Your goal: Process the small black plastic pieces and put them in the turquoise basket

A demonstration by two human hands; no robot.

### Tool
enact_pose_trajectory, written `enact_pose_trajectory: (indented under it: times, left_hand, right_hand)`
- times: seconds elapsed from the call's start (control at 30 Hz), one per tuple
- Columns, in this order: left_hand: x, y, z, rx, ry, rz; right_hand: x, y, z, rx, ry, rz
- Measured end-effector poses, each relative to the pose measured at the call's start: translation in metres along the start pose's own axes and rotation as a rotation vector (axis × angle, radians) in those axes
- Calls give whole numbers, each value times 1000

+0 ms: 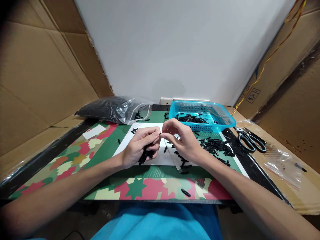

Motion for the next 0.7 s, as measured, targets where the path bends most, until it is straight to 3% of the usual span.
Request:
enact_pose_trajectory:
  times: [0.3,0.7]
  left_hand:
    - [-1,3,2,-24,28,26]
    - [0,3,2,-17,36,7]
  right_hand:
    - [8,-5,3,-166,-156,54]
    - [15,-5,5,-171,-286,215]
Point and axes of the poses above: each hand's wrist, its own z-axis away from the middle knuckle, its own y-axis out of the palm, x = y × z, the point moved 3 cm from there along -z, towards the middle knuckle, and after that the axes turned 14 degrees about -y, right-handed, at the moved point
